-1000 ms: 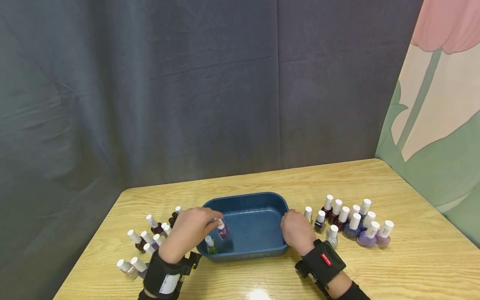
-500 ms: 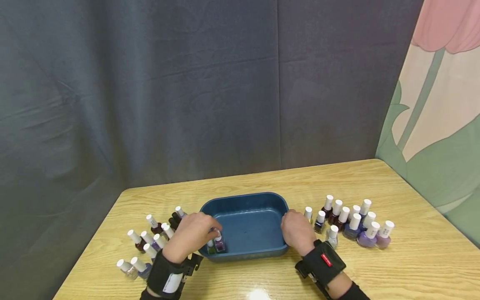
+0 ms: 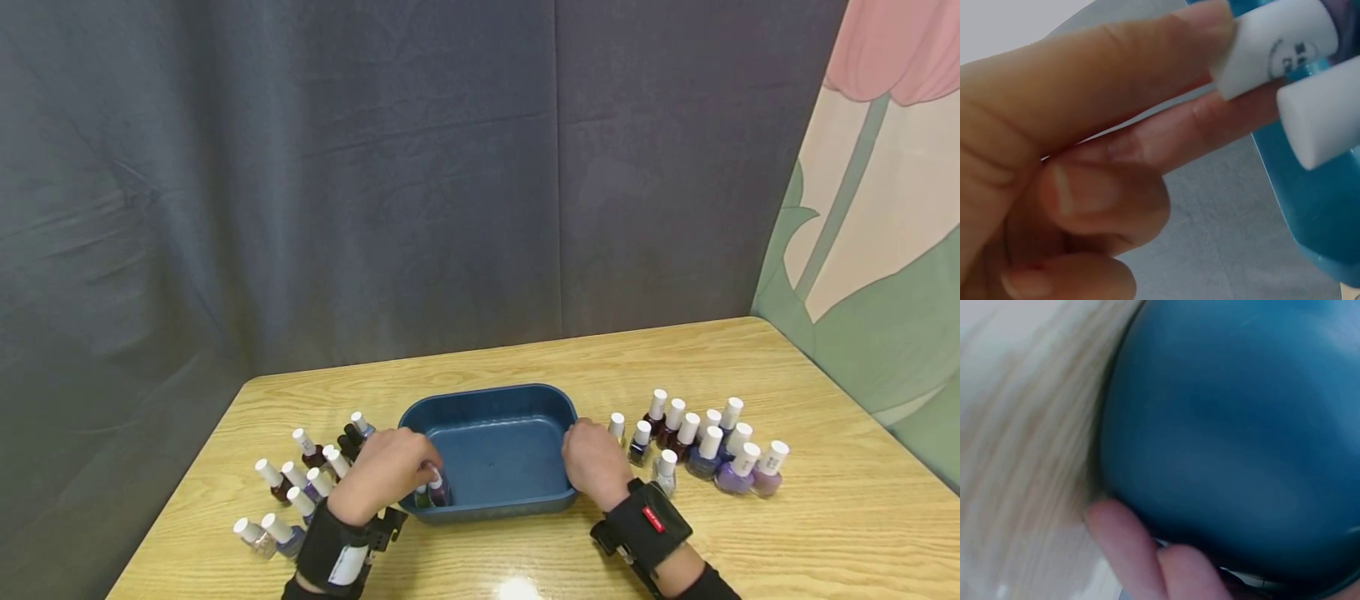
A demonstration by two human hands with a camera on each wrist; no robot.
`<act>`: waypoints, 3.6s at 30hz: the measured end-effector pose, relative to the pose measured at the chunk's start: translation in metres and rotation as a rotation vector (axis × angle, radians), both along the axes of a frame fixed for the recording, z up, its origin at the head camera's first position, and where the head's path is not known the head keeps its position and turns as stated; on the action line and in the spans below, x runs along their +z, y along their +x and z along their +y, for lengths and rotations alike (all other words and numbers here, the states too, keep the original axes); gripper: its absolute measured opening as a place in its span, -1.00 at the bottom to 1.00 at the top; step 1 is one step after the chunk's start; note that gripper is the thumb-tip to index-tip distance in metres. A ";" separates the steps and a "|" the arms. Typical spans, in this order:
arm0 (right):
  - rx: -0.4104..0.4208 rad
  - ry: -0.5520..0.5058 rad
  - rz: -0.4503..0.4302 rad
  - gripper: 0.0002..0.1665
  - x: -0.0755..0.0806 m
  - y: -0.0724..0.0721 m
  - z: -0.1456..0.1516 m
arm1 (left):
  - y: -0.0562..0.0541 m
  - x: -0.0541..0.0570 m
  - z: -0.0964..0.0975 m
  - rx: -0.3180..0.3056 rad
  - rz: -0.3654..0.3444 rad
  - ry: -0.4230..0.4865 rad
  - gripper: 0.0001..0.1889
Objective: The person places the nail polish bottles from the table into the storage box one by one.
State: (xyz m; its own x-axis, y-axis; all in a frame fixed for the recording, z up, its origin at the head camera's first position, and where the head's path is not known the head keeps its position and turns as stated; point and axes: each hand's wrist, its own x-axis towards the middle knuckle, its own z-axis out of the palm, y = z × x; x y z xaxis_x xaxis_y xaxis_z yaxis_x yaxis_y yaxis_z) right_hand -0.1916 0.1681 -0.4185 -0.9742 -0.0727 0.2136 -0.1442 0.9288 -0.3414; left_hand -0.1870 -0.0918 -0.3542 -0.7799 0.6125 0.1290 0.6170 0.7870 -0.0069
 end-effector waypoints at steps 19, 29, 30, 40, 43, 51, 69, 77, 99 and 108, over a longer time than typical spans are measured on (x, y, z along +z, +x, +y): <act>0.009 0.005 0.005 -0.70 0.002 0.002 -0.001 | -0.002 -0.005 0.001 0.009 -0.006 -0.014 -0.96; 0.024 0.006 0.003 -0.69 0.001 0.002 0.000 | -0.001 -0.008 0.002 0.021 -0.066 -0.003 -0.94; 0.026 0.007 0.005 -0.69 0.001 0.002 0.000 | -0.001 -0.008 0.003 0.024 -0.076 -0.001 -0.94; 0.020 -0.005 -0.029 -0.68 0.001 0.001 0.002 | -0.002 -0.006 0.004 0.043 -0.119 0.011 -0.94; 0.017 -0.007 -0.047 -0.68 0.001 0.001 0.002 | -0.001 -0.003 0.003 0.046 -0.128 0.021 -0.90; 0.017 -0.016 -0.063 -0.66 0.002 0.000 0.002 | 0.005 0.012 -0.014 0.071 -0.060 0.067 -0.80; 0.019 -0.009 -0.092 -0.65 0.002 -0.002 0.001 | 0.035 0.045 -0.121 0.527 -0.075 0.158 -0.82; 0.013 0.005 -0.105 -0.64 0.004 -0.002 0.002 | 0.037 0.036 -0.137 0.612 -0.213 0.073 -0.83; 0.031 -0.020 -0.117 -0.62 0.002 -0.003 0.006 | 0.030 0.028 -0.176 0.832 -0.413 0.070 -0.80; 0.037 -0.016 -0.110 -0.62 0.001 -0.004 0.005 | 0.024 0.016 -0.174 0.851 -0.432 0.078 -0.74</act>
State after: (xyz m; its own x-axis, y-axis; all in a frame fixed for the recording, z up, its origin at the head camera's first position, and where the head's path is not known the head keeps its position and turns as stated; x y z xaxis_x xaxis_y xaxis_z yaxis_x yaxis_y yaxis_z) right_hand -0.1953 0.1735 -0.4175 -0.9885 -0.1067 0.1068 -0.1392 0.9178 -0.3717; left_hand -0.1626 -0.2658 -0.3381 -0.9493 -0.1800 -0.2577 -0.2254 0.9613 0.1587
